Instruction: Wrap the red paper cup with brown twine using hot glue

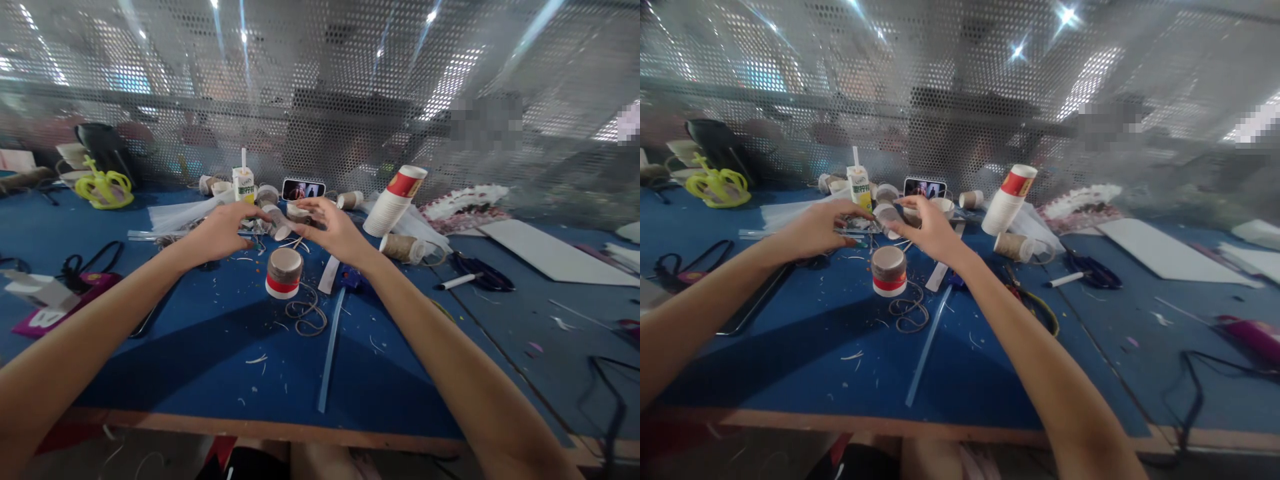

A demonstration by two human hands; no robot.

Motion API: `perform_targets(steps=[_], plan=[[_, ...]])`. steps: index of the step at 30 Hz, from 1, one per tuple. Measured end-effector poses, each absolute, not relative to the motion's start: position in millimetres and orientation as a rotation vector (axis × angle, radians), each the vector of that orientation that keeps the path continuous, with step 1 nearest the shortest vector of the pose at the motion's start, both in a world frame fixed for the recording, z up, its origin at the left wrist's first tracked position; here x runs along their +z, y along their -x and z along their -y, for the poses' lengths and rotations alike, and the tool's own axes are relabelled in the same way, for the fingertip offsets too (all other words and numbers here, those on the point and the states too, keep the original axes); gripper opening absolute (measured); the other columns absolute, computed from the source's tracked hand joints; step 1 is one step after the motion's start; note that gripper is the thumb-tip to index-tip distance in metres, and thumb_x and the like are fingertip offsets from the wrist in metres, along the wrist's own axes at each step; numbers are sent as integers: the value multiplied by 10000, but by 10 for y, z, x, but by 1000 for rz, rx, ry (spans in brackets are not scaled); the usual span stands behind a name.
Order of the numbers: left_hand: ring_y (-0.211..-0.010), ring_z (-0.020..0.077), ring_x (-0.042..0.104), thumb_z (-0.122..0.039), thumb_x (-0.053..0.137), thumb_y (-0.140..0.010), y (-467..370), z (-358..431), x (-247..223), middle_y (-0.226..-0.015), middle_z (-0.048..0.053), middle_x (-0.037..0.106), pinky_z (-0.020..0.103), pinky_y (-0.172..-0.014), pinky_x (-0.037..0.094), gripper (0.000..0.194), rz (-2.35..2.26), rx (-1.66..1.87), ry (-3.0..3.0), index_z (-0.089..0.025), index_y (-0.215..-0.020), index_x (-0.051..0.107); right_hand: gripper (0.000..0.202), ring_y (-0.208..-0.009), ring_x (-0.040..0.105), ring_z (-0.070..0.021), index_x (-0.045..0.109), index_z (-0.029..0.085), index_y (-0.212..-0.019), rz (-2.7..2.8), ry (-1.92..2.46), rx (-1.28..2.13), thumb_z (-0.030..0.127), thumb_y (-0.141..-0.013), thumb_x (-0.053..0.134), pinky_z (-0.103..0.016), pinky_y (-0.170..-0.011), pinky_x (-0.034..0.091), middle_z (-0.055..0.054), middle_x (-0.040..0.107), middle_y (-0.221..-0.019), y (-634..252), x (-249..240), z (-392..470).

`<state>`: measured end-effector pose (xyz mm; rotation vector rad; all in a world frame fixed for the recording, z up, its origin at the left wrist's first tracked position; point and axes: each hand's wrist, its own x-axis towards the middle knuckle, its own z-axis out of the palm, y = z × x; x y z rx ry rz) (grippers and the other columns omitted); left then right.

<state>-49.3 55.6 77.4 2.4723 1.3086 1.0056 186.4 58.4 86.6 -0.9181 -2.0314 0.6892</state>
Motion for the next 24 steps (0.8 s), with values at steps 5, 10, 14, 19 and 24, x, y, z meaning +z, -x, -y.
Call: perform_targets(steps=[5, 10, 14, 19, 24], plan=[[-1241, 312, 493, -102, 626, -650, 445, -456, 809, -1325, 84, 557, 502, -1034, 400, 614, -1245, 942, -2668, -283, -1236, 592, 673, -1290, 500, -306, 533, 149, -1212, 1906, 953, 986, 367, -637, 806, -472, -1087, 388, -181, 556, -1360, -1709, 720, -589], [-1368, 349, 308, -13, 503, -699, 411, -403, 754, -1476, 58, 373, 594, -1086, 312, 766, -1325, 818, -2781, -349, -1384, 440, 417, -1179, 599, -266, 664, 186, -1052, 1768, 890, 1126, 330, -678, 780, -449, -1019, 461, -104, 686, -1196, -1610, 680, -537], [-1376, 354, 272, 10, 470, -707, 381, -390, 704, -1502, 42, 321, 603, -1064, 351, 818, -1301, 791, -2787, -379, -1420, 375, 253, -977, 678, -200, 722, 202, -916, 1703, 815, 1228, 315, -695, 770, -374, -912, 518, -54, 748, -997, -1575, 663, -488], [-1339, 334, 320, -4, 468, -710, 376, -410, 678, -1482, 26, 349, 577, -1042, 389, 760, -1256, 804, -2740, -396, -1361, 454, 200, -723, 666, -150, 649, 194, -670, 1730, 743, 1167, 358, -708, 756, -324, -744, 527, -16, 709, -740, -1574, 608, -518], [-1297, 336, 378, -8, 434, -709, 399, -457, 659, -1394, 102, 429, 577, -1056, 356, 718, -1474, 901, -2682, -276, -1375, 456, 287, -668, 617, -135, 563, 207, -687, 1890, 820, 789, 450, -833, 606, -302, -685, 498, -1, 657, -686, -1680, 594, -661]])
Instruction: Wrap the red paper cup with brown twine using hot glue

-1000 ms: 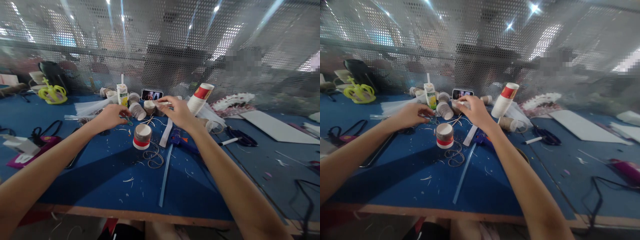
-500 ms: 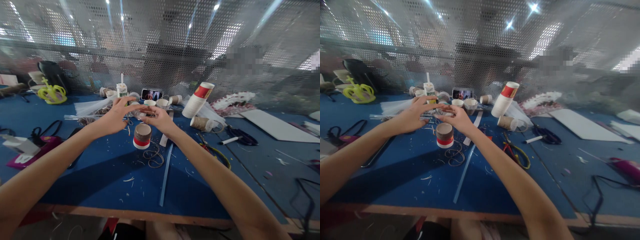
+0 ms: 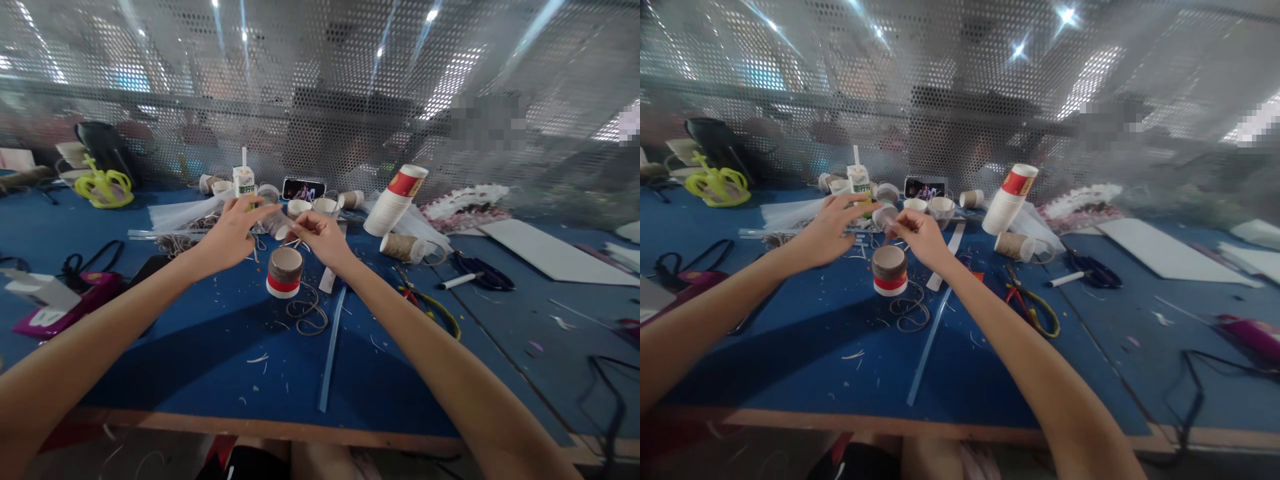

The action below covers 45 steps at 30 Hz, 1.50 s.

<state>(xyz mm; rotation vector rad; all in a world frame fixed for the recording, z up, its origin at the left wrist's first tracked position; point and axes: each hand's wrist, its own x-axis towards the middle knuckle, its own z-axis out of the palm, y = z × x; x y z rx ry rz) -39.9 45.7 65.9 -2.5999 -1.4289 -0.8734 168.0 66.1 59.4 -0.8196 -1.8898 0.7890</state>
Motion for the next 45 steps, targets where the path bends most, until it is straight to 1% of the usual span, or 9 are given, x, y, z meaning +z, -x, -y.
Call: perform_targets(steps=[7, 13, 19, 23, 27, 30, 36, 42, 45], plan=[[-1220, 356, 454, -137, 498, -774, 393, -461, 628, -1266, 150, 508, 565, -1021, 375, 532, 1607, -1116, 2315, -174, -1304, 460, 453, -597, 508, -146, 458, 216, -569, 1904, 1008, 357, 518, -906, 464, -317, -678, 416, 6, 546, -582, -2007, 699, -856], [-1057, 275, 575, -247, 447, -873, 299, -259, 790, -1136, 122, 579, 453, -939, 454, 281, 1648, -1176, 2272, -182, -1134, 528, 482, -653, 464, -171, 494, 199, -446, 1991, 1105, 161, 462, -832, 611, -375, -787, 383, -2, 462, -569, -2230, 783, -970], [-890, 190, 609, -222, 474, -866, 353, -363, 830, -1085, 80, 643, 344, -789, 507, 267, 1528, -1261, 2539, -185, -1079, 629, 229, -661, 502, -170, 723, 179, -748, 2002, 1189, 166, 374, -819, 626, -366, -706, 432, -20, 539, -665, -2362, 714, -1076], [-970, 208, 601, -256, 550, -858, 384, -475, 754, -1091, 82, 638, 357, -814, 506, 291, 1478, -1310, 2595, -208, -1132, 637, 421, -625, 543, -146, 696, 183, -1094, 2126, 1133, 381, 419, -746, 712, -321, -621, 482, -39, 654, -786, -2244, 699, -1008], [-1075, 241, 565, -291, 623, -835, 378, -502, 699, -1122, 91, 598, 420, -898, 487, 347, 1433, -1361, 2512, -207, -1171, 608, 543, -996, 618, -242, 622, 252, -1243, 2238, 982, 551, 431, -740, 724, -392, -799, 522, -108, 615, -1235, -1973, 700, -796], [-1121, 257, 545, -323, 652, -826, 361, -477, 685, -1148, 99, 569, 442, -930, 473, 396, 1399, -1372, 2509, -209, -1199, 582, 531, -1217, 517, -299, 629, 263, -1237, 2254, 929, 460, 387, -735, 745, -467, -961, 455, -88, 585, -1329, -1767, 679, -633], [-1137, 260, 534, -332, 681, -802, 336, -420, 705, -1167, 92, 546, 446, -934, 475, 432, 1367, -1387, 2542, -217, -1202, 564, 201, -863, 677, -221, 778, 204, -860, 2095, 972, 530, 214, -863, 578, -383, -810, 519, -43, 758, -852, -1654, 670, -555], [-1132, 257, 547, -182, 589, -779, 332, -473, 675, -1220, 106, 531, 450, -927, 490, 390, 1524, -1526, 2541, -208, -1168, 577, 146, -888, 713, -242, 797, 206, -865, 1934, 1075, 573, 266, -797, 683, -377, -825, 541, -54, 783, -886, -1944, 724, -720], [-1242, 293, 500, -129, 571, -706, 347, -487, 674, -1352, 147, 478, 448, -949, 491, 543, 1756, -1510, 2790, -195, -1242, 514, 131, -836, 723, -255, 801, 187, -817, 1853, 1176, 547, 264, -723, 752, -380, -788, 555, -72, 784, -830, -2101, 719, -813]])
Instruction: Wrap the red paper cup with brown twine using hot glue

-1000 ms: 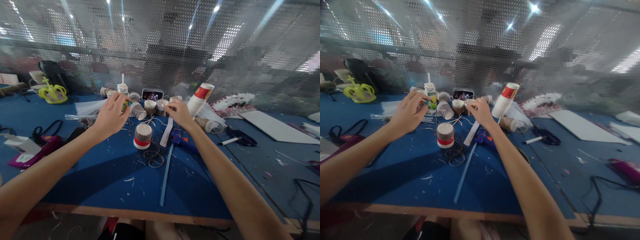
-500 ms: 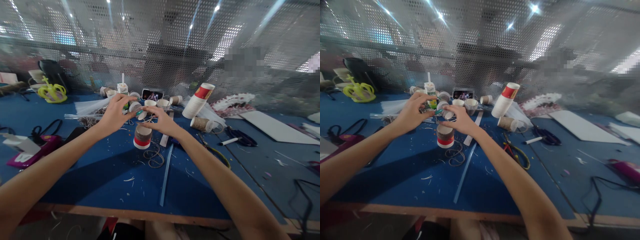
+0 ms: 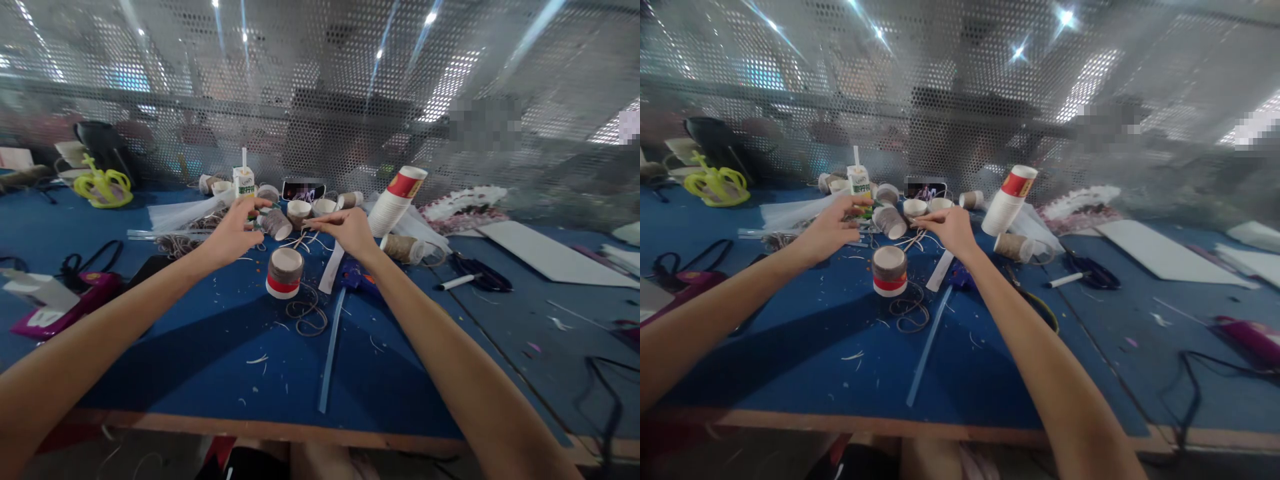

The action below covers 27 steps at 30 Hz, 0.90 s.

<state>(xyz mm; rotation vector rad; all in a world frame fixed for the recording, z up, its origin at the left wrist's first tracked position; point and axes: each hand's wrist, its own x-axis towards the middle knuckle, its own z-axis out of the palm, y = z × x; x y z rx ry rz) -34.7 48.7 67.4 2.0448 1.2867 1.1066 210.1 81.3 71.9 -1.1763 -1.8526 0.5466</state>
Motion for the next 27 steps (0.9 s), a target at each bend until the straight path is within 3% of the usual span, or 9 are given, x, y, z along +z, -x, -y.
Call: perform_targets(steps=[4, 6, 8, 11, 14, 16, 18, 23, 27], plan=[[-1382, 367, 356, -198, 733, -582, 362, -438, 661, -1519, 192, 318, 510, -1010, 446, 1019, -956, 524, -1898, -218, -1455, 208, 158, -717, 717, -250, 791, 157, -703, 1813, 1331, 397, 308, -659, 805, -354, -676, 551, -88, 765, -707, -2216, 713, -876], [-1400, 392, 317, -241, 811, -515, 320, -404, 585, -1560, 217, 214, 549, -1039, 404, 1222, -863, 454, -1854, -228, -1484, 65, 191, -722, 714, -256, 784, 159, -678, 1849, 1367, 320, 350, -682, 790, -356, -673, 545, -91, 760, -697, -2232, 720, -891], [-1380, 387, 355, -264, 845, -481, 237, -378, 451, -1550, 224, 230, 563, -1063, 365, 1301, -841, 593, -1799, -245, -1483, 15, 203, -838, 716, -279, 786, 182, -689, 1940, 1326, 304, 368, -751, 734, -385, -760, 548, -90, 772, -769, -2232, 726, -903], [-1273, 341, 497, -250, 845, -492, 92, -345, 216, -1344, 197, 511, 550, -1074, 347, 1180, -869, 782, -1694, -198, -1438, 142, 151, -990, 694, -285, 795, 226, -815, 2068, 1238, 357, 320, -810, 676, -439, -882, 535, -66, 776, -923, -2233, 726, -914], [-1198, 318, 558, -215, 843, -471, -4, -306, 44, -1217, 144, 596, 510, -1032, 402, 938, -876, 904, -1558, -181, -1280, 371, 178, -765, 726, -237, 777, 200, -926, 2064, 1241, 414, 282, -810, 670, -418, -732, 586, -73, 770, -840, -2266, 743, -916], [-1155, 308, 586, -228, 851, -469, -34, -274, -19, -1166, 120, 630, 491, -996, 434, 818, -801, 974, -1442, -191, -1179, 444, 190, -630, 697, -214, 775, 184, -815, 2042, 1261, 339, 333, -828, 659, -396, -649, 571, -69, 739, -696, -2299, 787, -920], [-1119, 300, 608, -234, 861, -471, -48, -246, -49, -1128, 101, 658, 488, -979, 441, 768, -730, 1003, -1349, -206, -1133, 473, 301, -663, 690, -226, 753, 195, -713, 2056, 1247, 195, 424, -858, 620, -409, -698, 548, -66, 717, -652, -2325, 846, -920], [-1062, 279, 640, -234, 874, -495, -59, -222, -42, -1082, 79, 690, 463, -979, 441, 723, -727, 1001, -1249, -210, -1118, 509, 358, -1116, 610, -297, 683, 216, -1037, 2075, 1012, 34, 490, -927, 480, -494, -991, 432, -106, 704, -1150, -2305, 827, -726], [-1042, 276, 645, -275, 879, -516, -57, -242, -46, -1077, 85, 694, 439, -956, 456, 685, -716, 1001, -1205, -190, -1103, 538, 272, -1120, 602, -260, 587, 250, -1135, 1883, 846, 86, 373, -965, 415, -477, -969, 459, -88, 644, -1252, -2281, 574, -307]])
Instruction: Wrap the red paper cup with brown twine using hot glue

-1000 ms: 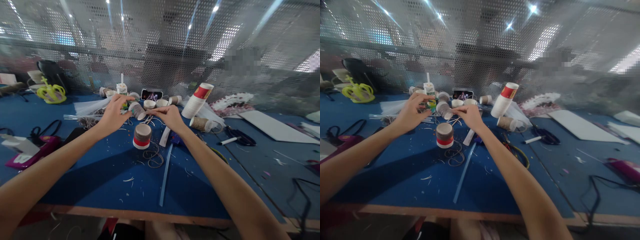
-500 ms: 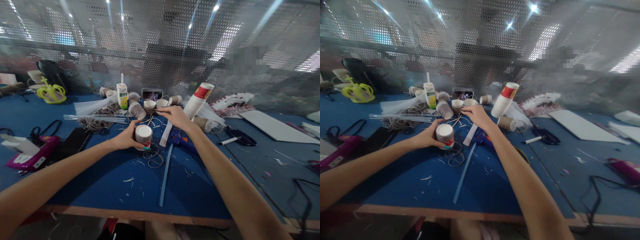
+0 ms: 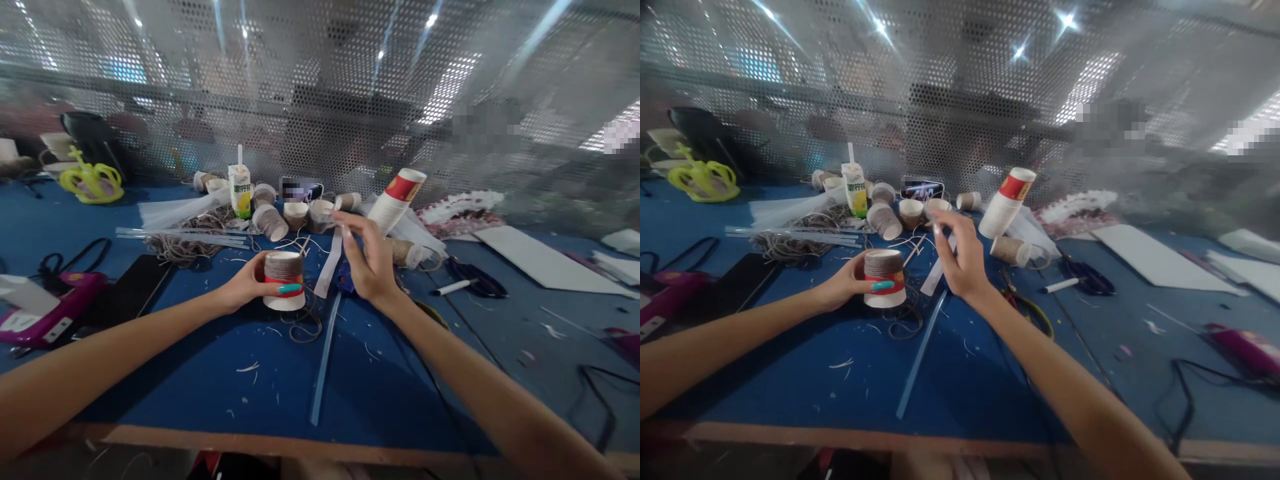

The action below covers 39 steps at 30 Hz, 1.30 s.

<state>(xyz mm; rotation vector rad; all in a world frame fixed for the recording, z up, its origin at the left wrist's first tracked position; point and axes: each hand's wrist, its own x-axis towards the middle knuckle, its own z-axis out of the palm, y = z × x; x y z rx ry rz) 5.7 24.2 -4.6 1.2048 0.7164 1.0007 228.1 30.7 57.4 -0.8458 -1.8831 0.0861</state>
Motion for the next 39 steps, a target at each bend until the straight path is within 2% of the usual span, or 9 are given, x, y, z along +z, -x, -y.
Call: perform_targets(steps=[6, 13, 19, 24, 31, 35, 39], plan=[[-987, 273, 658, -499, 894, -424, -90, -229, -101, -1063, 120, 686, 413, -906, 484, 801, -624, 1073, -1062, -160, -1076, 577, 149, -1098, 536, -289, 527, 291, -973, 2026, 656, 141, 248, -922, 394, -530, -905, 422, -37, 688, -1194, -2292, 316, 223], [-858, 237, 665, -559, 888, -352, -101, -178, -38, -907, 93, 696, 389, -848, 507, 797, -528, 1006, -1111, -139, -980, 634, 130, -977, 510, -272, 500, 284, -943, 2279, 560, 159, 260, -840, 424, -491, -832, 400, -18, 717, -1131, -2174, 243, 273], [-863, 213, 665, -415, 922, -372, -78, -201, -33, -890, 66, 703, 377, -875, 498, 717, -488, 984, -1120, -139, -976, 651, 151, -996, 473, -289, 527, 288, -953, 2247, 654, 218, 310, -852, 418, -495, -813, 387, -14, 708, -1168, -2222, 183, 265], [-915, 242, 666, -314, 921, -397, -68, -215, -42, -952, 83, 715, 419, -913, 477, 682, -488, 961, -1109, -143, -998, 645, 175, -1011, 466, -287, 570, 286, -923, 2184, 647, 363, 339, -900, 405, -492, -824, 388, -7, 705, -1195, -2245, 213, 270], [-985, 286, 664, -268, 893, -467, -45, -205, -31, -1034, 110, 715, 452, -941, 458, 661, -482, 923, -1118, -152, -1064, 634, 307, -974, 531, -279, 630, 273, -759, 1915, 749, 665, 384, -936, 405, -499, -884, 427, -49, 762, -990, -2246, 236, 251], [-977, 283, 673, -254, 885, -482, -30, -219, -39, -1041, 108, 719, 450, -942, 465, 648, -443, 892, -1092, -165, -1076, 644, 378, -929, 568, -284, 637, 273, -668, 1767, 780, 754, 454, -916, 418, -468, -793, 488, -77, 744, -830, -2222, 261, 219], [-968, 264, 676, -299, 890, -486, -25, -229, -58, -1045, 104, 718, 422, -927, 483, 652, -419, 868, -1059, -170, -1079, 655, 401, -744, 630, -264, 600, 247, -602, 1587, 714, 765, 465, -889, 426, -441, -692, 489, -86, 697, -686, -2194, 274, 175]])
